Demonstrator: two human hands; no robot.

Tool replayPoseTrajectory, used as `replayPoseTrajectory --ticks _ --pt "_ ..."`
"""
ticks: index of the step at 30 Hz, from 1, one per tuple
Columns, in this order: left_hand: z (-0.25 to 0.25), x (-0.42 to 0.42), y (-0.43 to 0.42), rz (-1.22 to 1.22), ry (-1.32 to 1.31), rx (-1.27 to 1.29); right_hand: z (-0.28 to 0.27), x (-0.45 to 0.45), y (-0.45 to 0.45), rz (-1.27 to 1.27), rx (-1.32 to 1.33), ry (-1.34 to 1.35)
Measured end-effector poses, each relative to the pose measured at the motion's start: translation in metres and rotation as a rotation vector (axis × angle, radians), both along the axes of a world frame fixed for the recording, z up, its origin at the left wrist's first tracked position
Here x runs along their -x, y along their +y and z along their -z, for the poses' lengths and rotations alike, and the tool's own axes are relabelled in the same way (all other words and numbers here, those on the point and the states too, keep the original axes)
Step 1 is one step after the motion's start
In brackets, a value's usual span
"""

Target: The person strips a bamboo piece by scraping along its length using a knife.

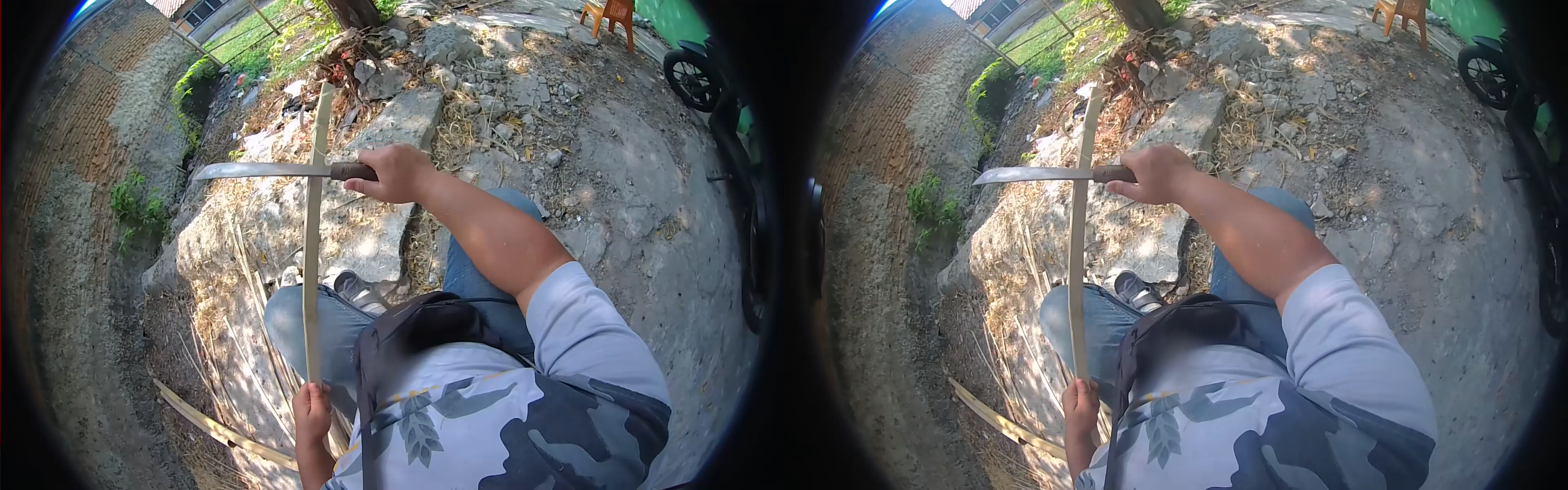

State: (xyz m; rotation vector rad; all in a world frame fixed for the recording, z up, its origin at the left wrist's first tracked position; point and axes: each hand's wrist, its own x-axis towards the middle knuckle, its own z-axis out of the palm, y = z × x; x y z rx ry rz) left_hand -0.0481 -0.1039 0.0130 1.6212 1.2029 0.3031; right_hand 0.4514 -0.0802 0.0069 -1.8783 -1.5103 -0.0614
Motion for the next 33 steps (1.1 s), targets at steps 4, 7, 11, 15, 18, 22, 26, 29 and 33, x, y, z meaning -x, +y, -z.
replayPoseTrajectory --ticks 4,7,11,15,18,22,26,29,33 --pt "0.014 -0.002 0.007 -0.075 -0.104 0.045 -0.003 0.027 0.002 -0.248 -0.093 -0.164" --pt "0.019 0.002 0.009 -0.086 -0.131 0.076 0.000 0.030 0.008 -0.372 -0.147 -0.223" --pt "0.018 0.005 0.005 -0.049 -0.105 0.057 0.005 0.019 0.008 -0.346 -0.126 -0.197" --pt "0.017 0.006 0.008 -0.006 -0.090 0.051 -0.001 0.001 0.003 -0.145 -0.041 -0.104" --pt "0.014 0.005 0.007 0.009 -0.064 0.048 -0.007 -0.008 0.000 -0.026 0.132 0.003" --pt "0.013 0.002 0.007 0.044 -0.056 0.003 -0.010 -0.008 -0.002 0.004 0.171 0.040" --pt "0.009 0.003 0.005 0.004 -0.050 0.032 -0.012 0.000 -0.002 -0.044 0.195 0.041" --pt "0.015 0.006 0.006 -0.010 -0.071 0.051 -0.013 0.011 -0.002 -0.092 0.198 -0.002" --pt "0.012 0.004 0.004 -0.017 -0.060 0.072 -0.009 0.016 0.002 -0.160 0.216 -0.074"
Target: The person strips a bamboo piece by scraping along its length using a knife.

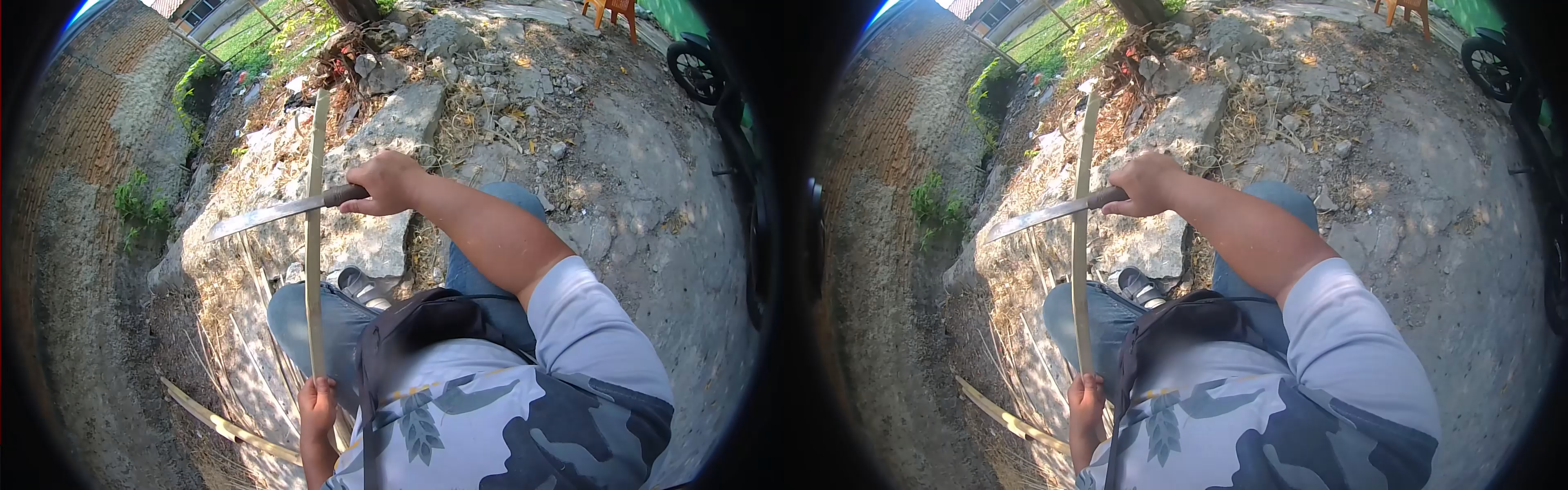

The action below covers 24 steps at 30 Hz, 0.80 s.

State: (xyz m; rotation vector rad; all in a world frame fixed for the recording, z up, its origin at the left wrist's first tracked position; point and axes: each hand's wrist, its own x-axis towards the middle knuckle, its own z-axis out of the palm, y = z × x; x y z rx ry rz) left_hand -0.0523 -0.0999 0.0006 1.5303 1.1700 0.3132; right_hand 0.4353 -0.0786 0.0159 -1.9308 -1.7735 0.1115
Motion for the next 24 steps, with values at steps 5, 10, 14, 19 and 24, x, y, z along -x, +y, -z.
replayPoseTrajectory --ticks 5,10,14,19,24 --pt "0.005 0.002 0.003 0.006 -0.017 -0.004 0.009 -0.001 0.001 -0.009 -0.191 0.017" --pt "0.007 0.001 0.005 0.046 -0.034 -0.040 0.008 -0.001 -0.001 0.001 -0.222 0.049" --pt "0.000 -0.005 0.000 0.009 -0.013 -0.015 0.002 -0.001 -0.001 0.002 -0.040 0.031" --pt "0.002 -0.003 0.001 -0.013 -0.056 0.033 0.011 -0.001 0.005 -0.009 -0.135 0.034" --pt "0.002 -0.003 0.001 0.000 -0.039 0.038 0.012 -0.002 0.002 -0.005 -0.191 0.023"
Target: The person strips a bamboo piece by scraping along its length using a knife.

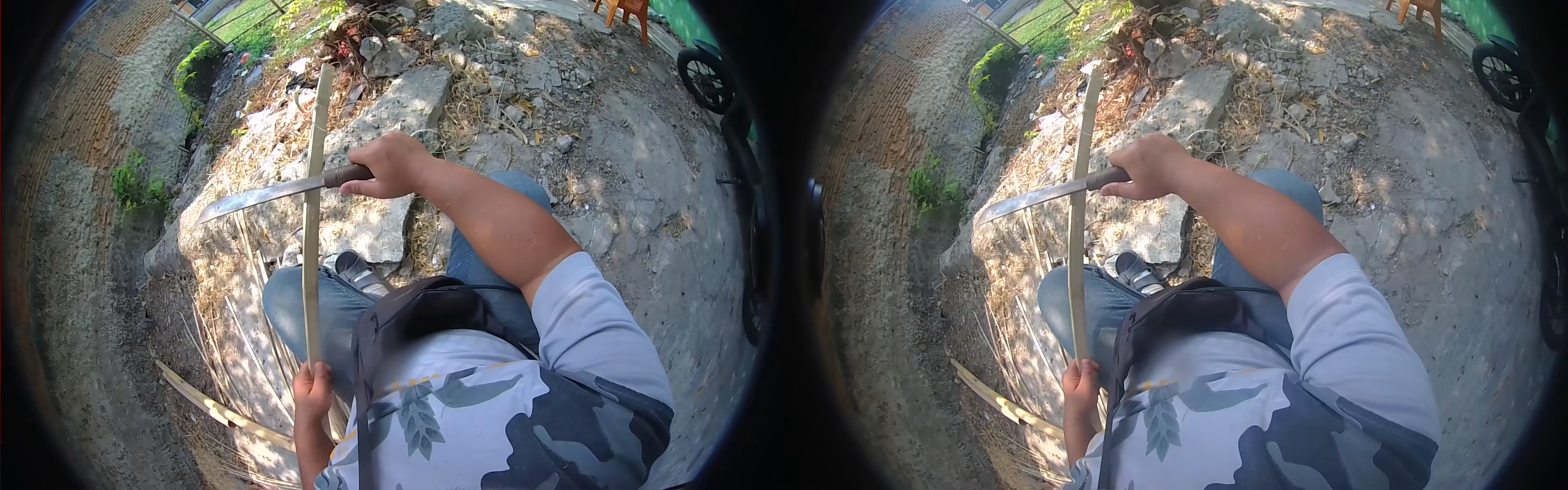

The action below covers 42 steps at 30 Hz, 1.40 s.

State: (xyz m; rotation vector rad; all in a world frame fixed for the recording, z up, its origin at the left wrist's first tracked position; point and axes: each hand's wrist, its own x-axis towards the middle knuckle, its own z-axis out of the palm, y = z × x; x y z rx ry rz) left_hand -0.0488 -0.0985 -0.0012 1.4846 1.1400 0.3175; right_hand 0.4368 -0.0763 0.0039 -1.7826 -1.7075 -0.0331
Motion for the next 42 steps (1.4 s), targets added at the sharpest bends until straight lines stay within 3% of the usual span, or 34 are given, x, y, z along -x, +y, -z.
replayPoseTrajectory --ticks 8,11,14,26,32,35,42 --pt "0.000 0.000 0.000 0.004 0.033 -0.027 -0.002 0.001 0.000 0.006 0.039 0.014" --pt "-0.001 0.000 0.000 0.004 0.019 -0.009 -0.016 0.002 -0.003 0.004 0.207 0.040" --pt "-0.001 -0.001 0.000 0.014 0.028 -0.025 -0.003 0.001 0.000 0.008 0.037 0.018" --pt "-0.001 0.001 0.001 0.021 0.063 -0.030 0.000 0.002 0.002 0.024 0.076 -0.024" --pt "-0.001 -0.002 -0.002 0.003 0.026 -0.031 -0.015 0.002 -0.007 -0.089 -0.019 -0.201" --pt "0.000 0.001 0.000 0.030 0.042 -0.070 -0.022 -0.003 -0.014 -0.136 -0.037 -0.156" --pt "0.004 0.006 0.000 0.038 0.042 -0.069 -0.009 -0.030 -0.001 0.217 -0.087 -0.029"
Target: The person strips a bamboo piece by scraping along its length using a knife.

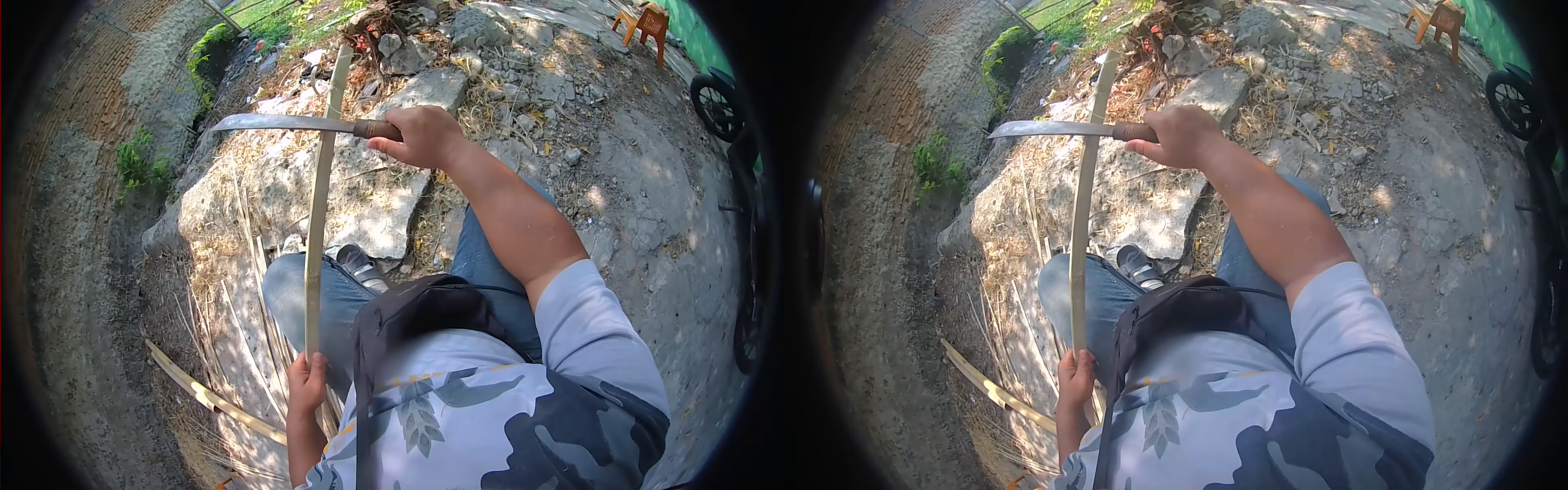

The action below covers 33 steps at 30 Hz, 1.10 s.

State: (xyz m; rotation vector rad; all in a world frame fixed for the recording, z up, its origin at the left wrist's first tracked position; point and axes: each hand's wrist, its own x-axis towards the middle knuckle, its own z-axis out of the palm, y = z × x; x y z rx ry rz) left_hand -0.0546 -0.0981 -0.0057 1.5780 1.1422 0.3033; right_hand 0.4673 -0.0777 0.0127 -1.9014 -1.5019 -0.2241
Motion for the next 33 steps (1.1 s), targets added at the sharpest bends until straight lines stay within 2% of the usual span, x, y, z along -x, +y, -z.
replayPoseTrajectory --ticks 4,7,10,14,17,21,25,28,29,31,33 --pt "0.004 -0.003 0.002 -0.031 -0.036 0.040 -0.003 0.029 -0.007 -0.227 0.014 -0.074" --pt "0.002 -0.005 0.002 -0.053 -0.037 0.087 0.007 0.049 0.003 -0.427 -0.060 -0.229" --pt "-0.002 -0.005 0.000 -0.028 0.004 0.041 0.008 0.040 0.007 -0.393 -0.012 -0.210" --pt "0.007 0.001 0.004 -0.012 -0.001 0.045 0.017 0.007 0.011 -0.105 0.085 -0.020" --pt "0.003 -0.007 0.007 -0.030 -0.004 0.090 0.016 0.009 0.005 -0.079 0.057 -0.005" --pt "0.015 0.000 0.011 -0.053 -0.112 0.189 0.006 0.040 -0.006 -0.264 -0.010 -0.125" --pt "0.009 -0.003 0.008 -0.129 -0.097 0.221 0.006 0.066 0.002 -0.531 -0.041 -0.270" --pt "0.010 -0.001 0.005 -0.114 -0.075 0.174 0.011 0.048 0.014 -0.531 -0.079 -0.261" --pt "0.010 -0.002 0.003 -0.111 -0.070 0.169 0.008 0.035 0.014 -0.478 -0.084 -0.215" --pt "0.008 -0.005 0.002 -0.103 -0.068 0.152 0.013 0.012 0.017 -0.255 0.088 -0.028" --pt "0.009 -0.006 0.006 -0.092 -0.082 0.184 0.015 0.012 0.014 -0.200 0.083 -0.009"
